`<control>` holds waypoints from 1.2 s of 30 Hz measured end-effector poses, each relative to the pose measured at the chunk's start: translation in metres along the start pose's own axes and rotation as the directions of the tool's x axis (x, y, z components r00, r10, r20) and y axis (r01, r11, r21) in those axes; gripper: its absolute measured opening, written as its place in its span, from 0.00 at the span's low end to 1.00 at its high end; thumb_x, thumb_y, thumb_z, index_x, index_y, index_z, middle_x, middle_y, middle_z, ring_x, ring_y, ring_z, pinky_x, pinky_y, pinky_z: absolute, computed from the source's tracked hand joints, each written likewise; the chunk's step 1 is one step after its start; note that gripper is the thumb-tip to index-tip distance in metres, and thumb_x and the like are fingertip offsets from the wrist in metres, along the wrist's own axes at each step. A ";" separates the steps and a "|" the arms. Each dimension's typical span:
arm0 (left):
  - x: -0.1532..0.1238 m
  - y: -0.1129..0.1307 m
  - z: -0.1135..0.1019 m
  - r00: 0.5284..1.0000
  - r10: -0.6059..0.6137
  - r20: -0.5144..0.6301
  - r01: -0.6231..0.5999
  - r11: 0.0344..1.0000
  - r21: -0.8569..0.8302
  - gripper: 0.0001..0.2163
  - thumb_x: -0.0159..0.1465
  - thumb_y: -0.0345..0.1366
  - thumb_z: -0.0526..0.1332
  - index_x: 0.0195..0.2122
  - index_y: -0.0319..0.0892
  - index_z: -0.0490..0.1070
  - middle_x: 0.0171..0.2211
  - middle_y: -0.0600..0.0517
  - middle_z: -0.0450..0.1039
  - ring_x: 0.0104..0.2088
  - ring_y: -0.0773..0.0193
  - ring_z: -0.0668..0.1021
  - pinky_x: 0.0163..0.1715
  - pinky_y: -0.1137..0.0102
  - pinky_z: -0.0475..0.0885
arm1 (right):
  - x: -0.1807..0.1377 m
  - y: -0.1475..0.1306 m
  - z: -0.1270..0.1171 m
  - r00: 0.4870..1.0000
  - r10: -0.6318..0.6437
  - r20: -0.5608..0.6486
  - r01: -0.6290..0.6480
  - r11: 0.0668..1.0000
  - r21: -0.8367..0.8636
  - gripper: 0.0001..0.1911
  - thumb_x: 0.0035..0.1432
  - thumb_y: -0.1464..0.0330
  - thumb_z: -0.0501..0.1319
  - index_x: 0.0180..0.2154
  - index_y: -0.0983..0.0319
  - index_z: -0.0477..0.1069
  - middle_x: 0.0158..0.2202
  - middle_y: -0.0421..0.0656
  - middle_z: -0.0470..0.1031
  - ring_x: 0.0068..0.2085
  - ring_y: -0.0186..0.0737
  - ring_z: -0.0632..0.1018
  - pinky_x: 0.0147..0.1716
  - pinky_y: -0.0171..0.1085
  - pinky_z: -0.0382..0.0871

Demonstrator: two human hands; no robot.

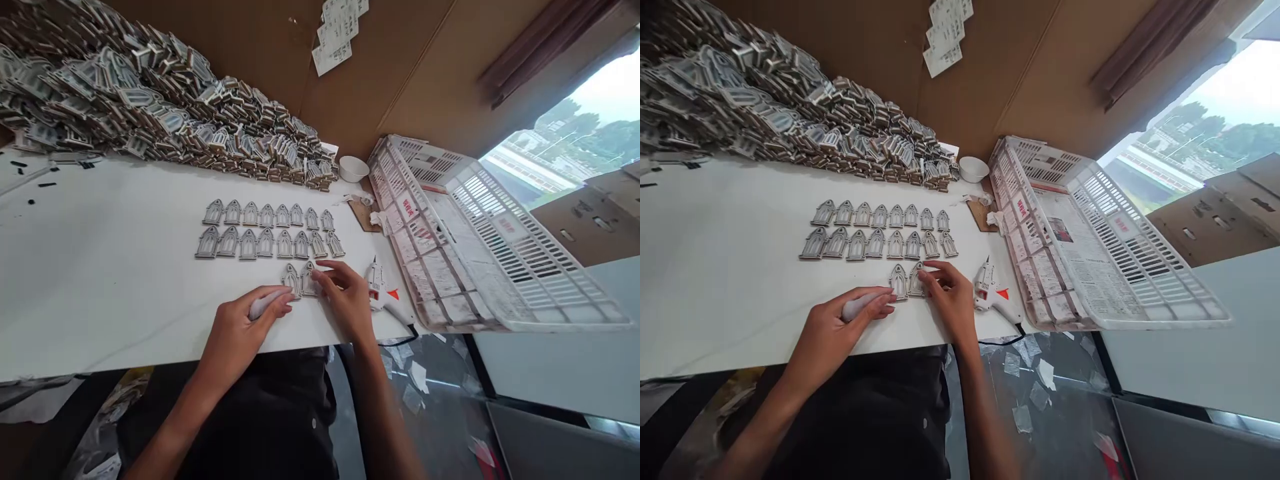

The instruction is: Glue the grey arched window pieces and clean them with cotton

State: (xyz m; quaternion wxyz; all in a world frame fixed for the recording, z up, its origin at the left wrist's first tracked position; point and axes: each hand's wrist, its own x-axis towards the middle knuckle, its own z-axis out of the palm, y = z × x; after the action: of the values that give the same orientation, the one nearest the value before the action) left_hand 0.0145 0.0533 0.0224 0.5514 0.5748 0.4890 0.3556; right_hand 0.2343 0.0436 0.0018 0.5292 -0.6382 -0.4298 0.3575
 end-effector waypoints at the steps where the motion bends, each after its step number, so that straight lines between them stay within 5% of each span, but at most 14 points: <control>1: 0.003 -0.002 0.000 1.000 -0.015 -0.013 0.015 1.000 0.018 0.17 0.69 0.58 0.71 0.49 0.54 0.87 0.44 0.56 0.90 0.43 0.59 0.91 0.48 0.75 0.84 | -0.001 0.000 -0.001 1.000 0.003 0.002 -0.003 1.000 -0.008 0.18 0.64 0.54 0.74 0.49 0.57 0.87 0.35 0.43 0.87 0.30 0.39 0.78 0.33 0.38 0.73; 12: 0.005 -0.005 -0.007 0.996 -0.082 -0.039 0.084 0.995 0.060 0.17 0.67 0.58 0.73 0.47 0.54 0.88 0.39 0.55 0.90 0.42 0.56 0.91 0.46 0.73 0.86 | -0.002 0.000 -0.004 0.997 0.066 0.051 -0.064 0.998 -0.027 0.11 0.64 0.57 0.76 0.46 0.50 0.91 0.44 0.42 0.90 0.34 0.39 0.77 0.35 0.39 0.70; 32: 0.005 0.000 -0.004 0.993 -0.093 -0.067 0.098 0.992 0.073 0.16 0.67 0.59 0.73 0.46 0.55 0.88 0.40 0.56 0.90 0.42 0.56 0.91 0.47 0.73 0.86 | 0.001 -0.005 -0.003 0.996 0.087 0.033 -0.086 0.995 -0.047 0.11 0.62 0.56 0.76 0.44 0.53 0.91 0.35 0.41 0.87 0.32 0.38 0.75 0.33 0.38 0.69; 36: 0.005 0.004 -0.003 0.992 -0.105 -0.069 0.111 0.990 0.084 0.18 0.66 0.60 0.73 0.46 0.54 0.88 0.39 0.55 0.90 0.43 0.55 0.91 0.48 0.70 0.87 | 0.000 -0.005 -0.003 0.996 0.079 0.041 -0.076 0.994 -0.072 0.13 0.63 0.56 0.76 0.46 0.54 0.90 0.41 0.42 0.88 0.32 0.38 0.74 0.33 0.38 0.68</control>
State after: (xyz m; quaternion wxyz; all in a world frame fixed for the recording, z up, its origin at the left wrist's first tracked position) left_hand 0.0135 0.0588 0.0260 0.5278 0.5594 0.5521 0.3220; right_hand 0.2362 0.0425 0.0068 0.4826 -0.6648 -0.4286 0.3761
